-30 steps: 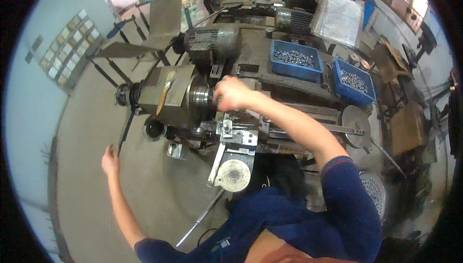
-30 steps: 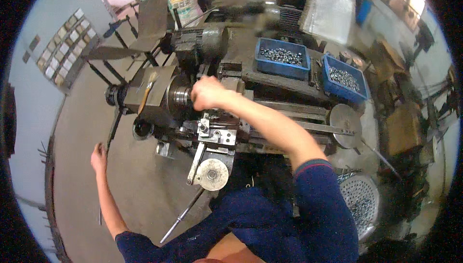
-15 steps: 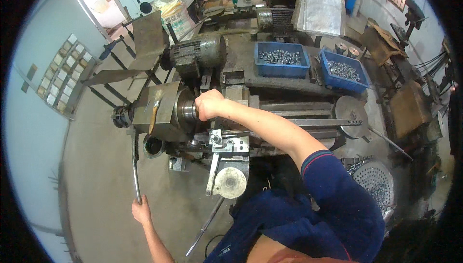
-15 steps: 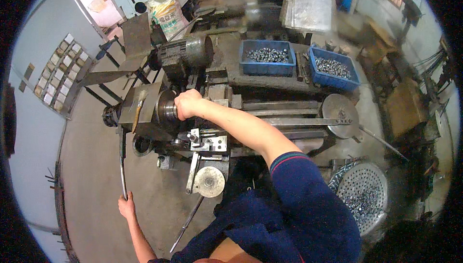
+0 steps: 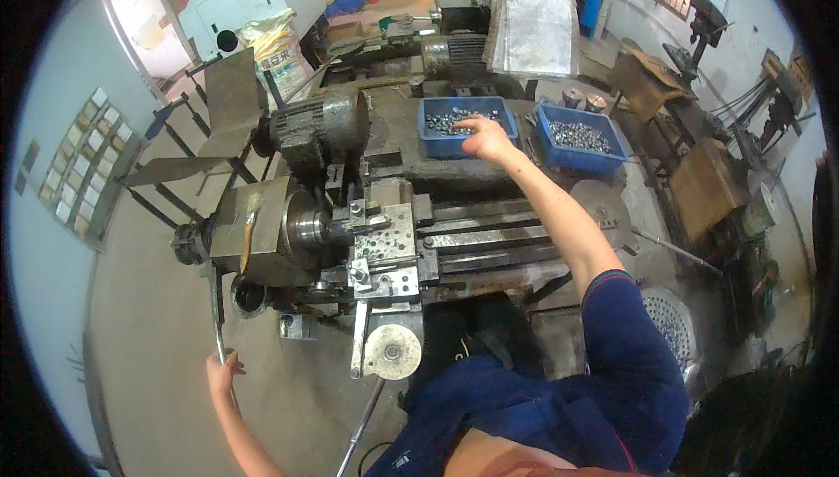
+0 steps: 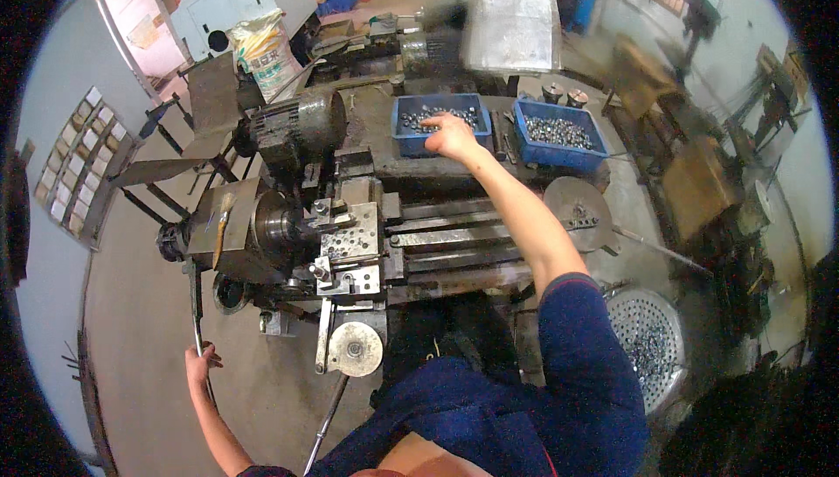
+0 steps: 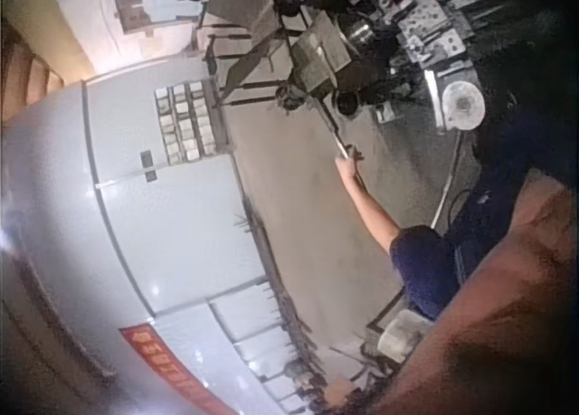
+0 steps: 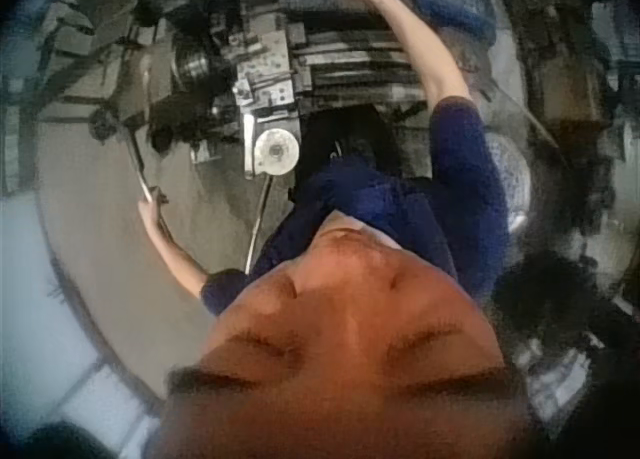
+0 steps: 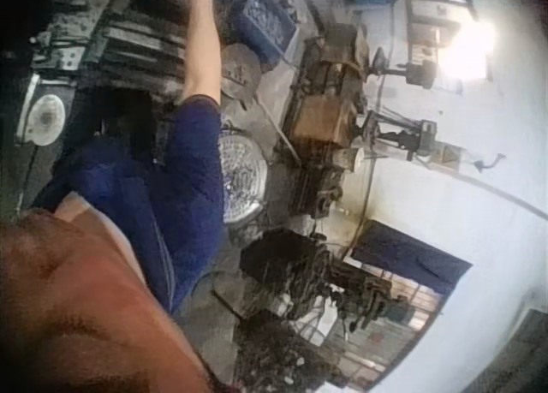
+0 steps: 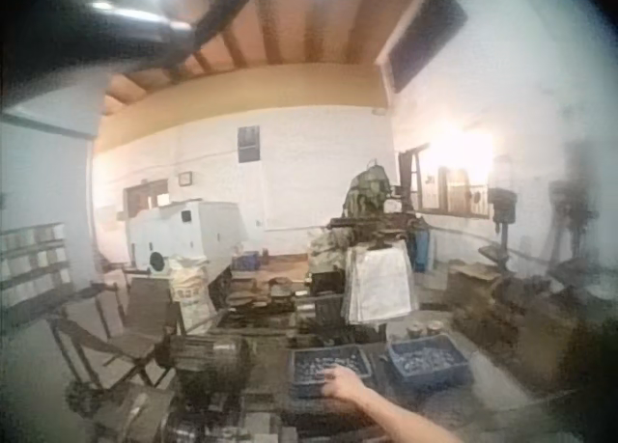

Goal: The person operates a metal lathe to machine small metal parts. They repeatedly pick up a small metal piece, place it into the lathe chuck, operate the machine controls, and then remove the finished part to place it on a perforated tray.

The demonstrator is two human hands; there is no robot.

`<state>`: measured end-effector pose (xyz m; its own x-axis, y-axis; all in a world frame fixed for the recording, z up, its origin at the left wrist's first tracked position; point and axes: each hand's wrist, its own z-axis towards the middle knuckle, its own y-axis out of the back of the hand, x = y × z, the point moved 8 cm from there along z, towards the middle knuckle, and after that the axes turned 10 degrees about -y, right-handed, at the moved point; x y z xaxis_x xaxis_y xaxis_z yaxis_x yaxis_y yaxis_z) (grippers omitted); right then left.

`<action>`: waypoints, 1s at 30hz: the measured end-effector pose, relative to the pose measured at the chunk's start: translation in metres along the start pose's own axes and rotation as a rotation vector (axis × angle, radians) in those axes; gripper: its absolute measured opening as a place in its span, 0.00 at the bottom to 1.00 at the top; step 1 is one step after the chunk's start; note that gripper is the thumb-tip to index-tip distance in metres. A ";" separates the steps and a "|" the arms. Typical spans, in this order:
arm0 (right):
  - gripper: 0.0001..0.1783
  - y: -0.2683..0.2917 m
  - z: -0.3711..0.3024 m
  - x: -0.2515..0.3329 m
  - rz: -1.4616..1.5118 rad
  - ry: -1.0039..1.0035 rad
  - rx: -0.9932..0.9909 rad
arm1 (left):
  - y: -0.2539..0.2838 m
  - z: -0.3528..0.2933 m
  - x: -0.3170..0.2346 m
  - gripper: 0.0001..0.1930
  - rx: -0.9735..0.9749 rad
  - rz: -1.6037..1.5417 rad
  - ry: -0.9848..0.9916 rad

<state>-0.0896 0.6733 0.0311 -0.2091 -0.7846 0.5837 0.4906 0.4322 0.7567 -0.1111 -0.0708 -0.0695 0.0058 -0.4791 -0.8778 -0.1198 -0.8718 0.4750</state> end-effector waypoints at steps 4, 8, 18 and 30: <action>0.23 0.041 -0.066 -0.019 0.235 -0.079 0.029 | 0.018 -0.006 0.008 0.15 -0.124 0.060 -0.134; 0.19 0.115 -0.158 -0.102 -0.021 -0.043 -0.146 | 0.022 0.008 0.038 0.18 -0.004 0.011 0.004; 0.08 0.215 -0.500 -0.307 -0.592 -0.957 0.130 | -0.015 0.007 0.060 0.20 -0.091 -0.230 0.260; 0.13 0.146 -0.536 -0.335 -0.798 -1.080 0.489 | 0.019 0.009 0.053 0.19 -0.039 -0.202 0.127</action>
<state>0.5057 0.7605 -0.2120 -0.9249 -0.2646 -0.2730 -0.3521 0.3253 0.8776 -0.1220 -0.1117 -0.1080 0.1505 -0.3010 -0.9417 -0.0651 -0.9535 0.2943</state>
